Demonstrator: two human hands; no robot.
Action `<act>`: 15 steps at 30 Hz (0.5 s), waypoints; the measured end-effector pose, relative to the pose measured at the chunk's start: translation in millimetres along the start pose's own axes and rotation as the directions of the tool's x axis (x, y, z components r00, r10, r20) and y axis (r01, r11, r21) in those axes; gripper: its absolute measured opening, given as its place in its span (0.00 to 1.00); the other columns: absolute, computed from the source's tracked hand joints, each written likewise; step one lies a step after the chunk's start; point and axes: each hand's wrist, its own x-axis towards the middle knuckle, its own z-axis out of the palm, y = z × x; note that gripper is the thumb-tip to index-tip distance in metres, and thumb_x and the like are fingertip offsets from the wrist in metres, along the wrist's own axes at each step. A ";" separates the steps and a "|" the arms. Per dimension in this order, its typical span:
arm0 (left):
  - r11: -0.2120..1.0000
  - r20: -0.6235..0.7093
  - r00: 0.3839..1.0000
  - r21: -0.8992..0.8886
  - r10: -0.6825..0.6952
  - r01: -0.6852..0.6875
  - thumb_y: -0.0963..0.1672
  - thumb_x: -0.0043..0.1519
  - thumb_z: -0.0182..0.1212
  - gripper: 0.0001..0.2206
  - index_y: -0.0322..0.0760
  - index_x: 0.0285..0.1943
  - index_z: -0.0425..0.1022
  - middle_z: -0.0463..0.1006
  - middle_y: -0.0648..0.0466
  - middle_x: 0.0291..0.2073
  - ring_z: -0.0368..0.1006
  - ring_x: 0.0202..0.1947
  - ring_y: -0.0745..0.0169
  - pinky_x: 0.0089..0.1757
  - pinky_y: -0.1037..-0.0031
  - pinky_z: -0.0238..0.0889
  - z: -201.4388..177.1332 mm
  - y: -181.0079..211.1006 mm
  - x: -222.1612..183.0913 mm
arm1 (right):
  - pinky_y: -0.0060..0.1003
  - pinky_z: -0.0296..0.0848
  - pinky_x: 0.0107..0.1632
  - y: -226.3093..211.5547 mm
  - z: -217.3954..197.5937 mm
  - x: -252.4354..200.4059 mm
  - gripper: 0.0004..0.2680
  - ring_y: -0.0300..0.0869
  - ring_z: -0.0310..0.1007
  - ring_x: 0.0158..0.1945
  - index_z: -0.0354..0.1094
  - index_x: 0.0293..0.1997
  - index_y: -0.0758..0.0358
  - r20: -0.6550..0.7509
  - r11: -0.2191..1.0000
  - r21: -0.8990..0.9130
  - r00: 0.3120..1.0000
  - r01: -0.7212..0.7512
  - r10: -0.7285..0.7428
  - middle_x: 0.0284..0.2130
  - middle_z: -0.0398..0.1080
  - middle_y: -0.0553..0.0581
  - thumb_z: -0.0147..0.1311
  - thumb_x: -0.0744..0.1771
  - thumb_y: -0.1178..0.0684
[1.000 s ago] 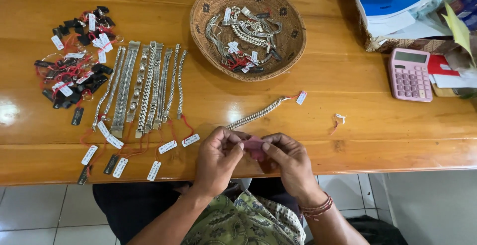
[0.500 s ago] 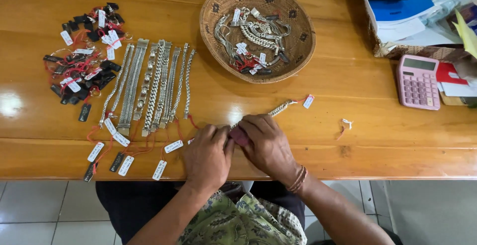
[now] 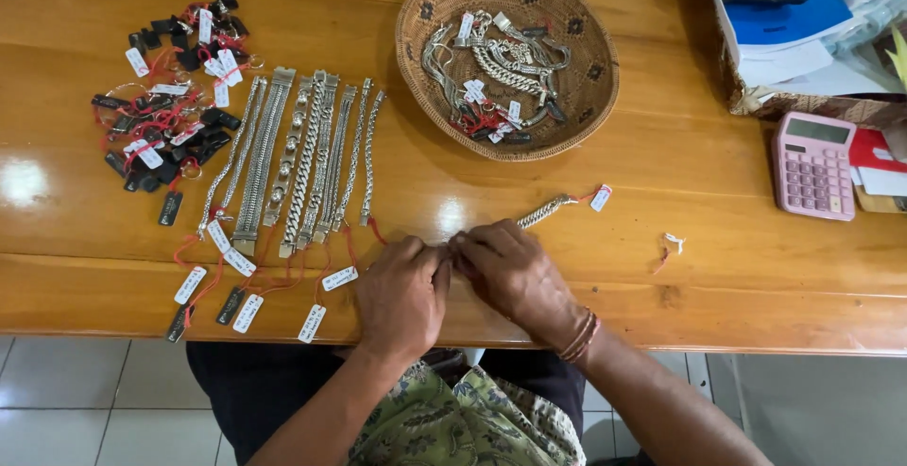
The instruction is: The person is polishing silver chains one by one using a small polishing cloth at a wooden table.
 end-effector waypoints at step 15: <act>1.000 -0.060 0.998 -0.005 0.030 -0.031 0.48 0.60 0.61 0.04 0.51 0.33 0.77 0.67 0.60 0.24 0.74 0.32 0.58 0.32 0.70 0.68 -8.6 1.9 5.0 | 0.42 0.79 0.39 13.3 -12.0 -9.3 0.03 0.49 0.78 0.37 0.78 0.36 0.53 0.015 0.920 0.016 0.920 -0.393 0.392 0.33 0.73 0.53 0.60 0.64 0.55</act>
